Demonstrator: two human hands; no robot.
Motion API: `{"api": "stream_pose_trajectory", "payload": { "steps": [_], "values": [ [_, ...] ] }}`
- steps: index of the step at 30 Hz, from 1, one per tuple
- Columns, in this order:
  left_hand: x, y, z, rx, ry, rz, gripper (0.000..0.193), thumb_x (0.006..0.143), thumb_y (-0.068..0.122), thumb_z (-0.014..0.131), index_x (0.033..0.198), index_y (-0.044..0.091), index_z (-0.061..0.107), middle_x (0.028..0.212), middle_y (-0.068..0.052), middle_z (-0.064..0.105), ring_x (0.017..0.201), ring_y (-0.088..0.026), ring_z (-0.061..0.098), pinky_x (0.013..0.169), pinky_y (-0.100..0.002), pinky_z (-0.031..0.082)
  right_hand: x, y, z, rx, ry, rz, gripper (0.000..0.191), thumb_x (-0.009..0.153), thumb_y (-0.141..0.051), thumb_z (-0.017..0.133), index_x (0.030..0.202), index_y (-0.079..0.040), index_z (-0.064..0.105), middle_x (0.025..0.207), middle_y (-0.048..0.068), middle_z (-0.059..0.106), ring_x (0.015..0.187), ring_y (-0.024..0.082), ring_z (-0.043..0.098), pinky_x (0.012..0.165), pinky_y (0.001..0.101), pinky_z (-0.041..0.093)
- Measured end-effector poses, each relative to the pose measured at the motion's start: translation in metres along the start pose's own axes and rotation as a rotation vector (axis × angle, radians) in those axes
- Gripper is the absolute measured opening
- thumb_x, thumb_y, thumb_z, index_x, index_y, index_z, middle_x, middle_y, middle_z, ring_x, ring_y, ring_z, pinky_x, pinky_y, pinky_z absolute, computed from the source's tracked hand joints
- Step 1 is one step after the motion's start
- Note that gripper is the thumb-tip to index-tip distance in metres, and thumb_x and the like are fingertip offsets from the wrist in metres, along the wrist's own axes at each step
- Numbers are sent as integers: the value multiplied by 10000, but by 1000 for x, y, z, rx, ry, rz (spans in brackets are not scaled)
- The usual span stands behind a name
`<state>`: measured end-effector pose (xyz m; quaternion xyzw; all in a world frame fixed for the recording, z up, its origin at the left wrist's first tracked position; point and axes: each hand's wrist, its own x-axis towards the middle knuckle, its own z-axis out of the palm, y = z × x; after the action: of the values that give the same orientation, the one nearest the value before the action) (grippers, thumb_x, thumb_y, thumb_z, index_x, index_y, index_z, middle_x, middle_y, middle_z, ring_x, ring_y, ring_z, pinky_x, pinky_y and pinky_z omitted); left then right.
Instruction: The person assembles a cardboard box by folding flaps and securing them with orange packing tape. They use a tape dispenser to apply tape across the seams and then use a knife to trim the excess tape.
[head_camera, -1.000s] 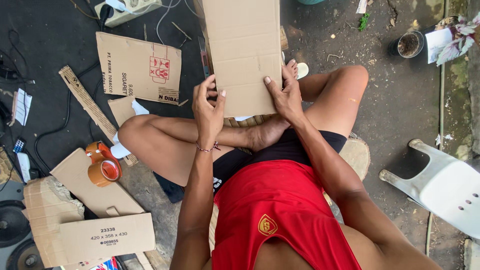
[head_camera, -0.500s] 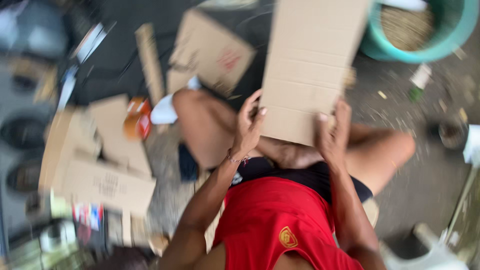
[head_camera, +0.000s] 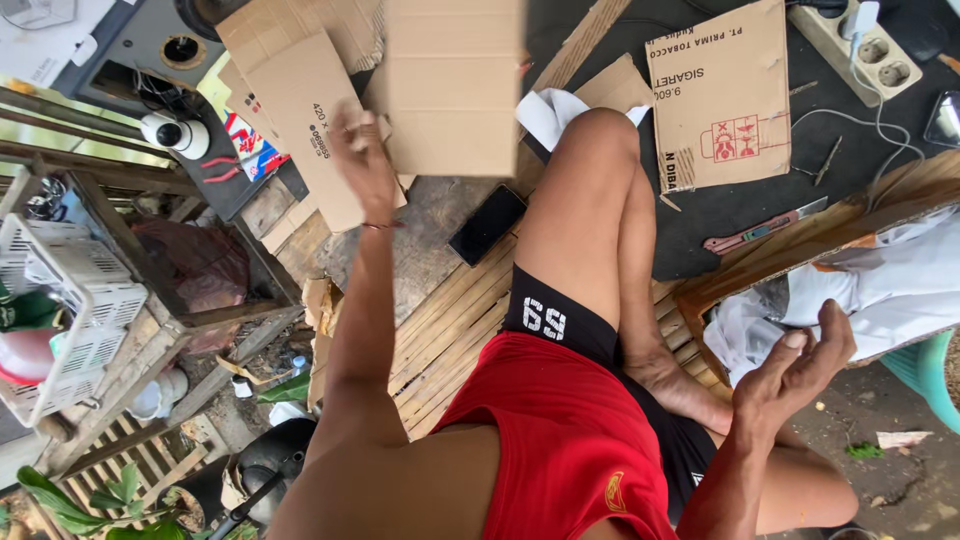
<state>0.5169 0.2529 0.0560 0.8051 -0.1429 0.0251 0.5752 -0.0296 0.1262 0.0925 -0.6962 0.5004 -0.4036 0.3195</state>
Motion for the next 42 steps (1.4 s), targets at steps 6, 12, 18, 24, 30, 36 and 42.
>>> {"api": "stream_pose_trajectory", "payload": {
  "steps": [6,12,18,24,30,36,42],
  "values": [
    [23,-57,-74,1043,120,-765,1290,608,555,928,1581,204,157,1562,-237,277,1412,-479,324,1036,-582,333,-9,-2,13,-26,7,107,480,1227,-308,573,1544,27,442,1534,175,406,1414,291,483,1184,442,433],
    [48,-57,-90,-78,136,-848,844,778,546,669,1457,177,328,1434,-167,444,1303,-352,453,976,-492,389,-17,-11,29,-75,-4,174,492,1159,-244,646,1561,-16,476,1499,153,440,1416,299,496,1180,463,443],
    [126,-40,-105,-854,226,-579,553,948,536,410,1333,149,500,1306,-97,611,1195,-224,583,915,-401,444,-11,-10,30,-60,3,57,438,1197,-205,651,1540,-9,462,1507,155,426,1383,271,496,1144,412,449],
    [83,-64,-51,596,429,106,320,897,273,767,971,20,586,879,-147,655,781,-270,644,740,-406,537,-13,-8,30,-68,55,46,412,1226,-188,653,1544,-1,470,1515,150,431,1404,269,494,1119,393,436],
    [-27,-71,-9,892,-360,142,725,830,609,735,1267,65,538,1262,-216,554,1186,-414,541,976,-541,454,-24,-8,34,-80,78,100,424,1173,-194,669,1505,7,499,1503,153,448,1381,268,509,1140,403,451],
    [8,-52,16,1354,-556,194,854,1002,715,415,1633,189,185,1579,-327,249,1412,-573,300,1125,-606,318,-25,-3,30,-94,70,87,431,1150,-165,685,1499,9,502,1503,160,450,1398,291,514,1160,421,460],
    [36,-52,17,1344,-858,105,759,1054,564,359,1683,247,77,1677,-369,189,1248,-640,519,870,-619,547,-18,2,28,-67,99,83,435,1154,-139,677,1521,10,499,1502,166,446,1387,295,522,1180,434,479]
  ]
}}
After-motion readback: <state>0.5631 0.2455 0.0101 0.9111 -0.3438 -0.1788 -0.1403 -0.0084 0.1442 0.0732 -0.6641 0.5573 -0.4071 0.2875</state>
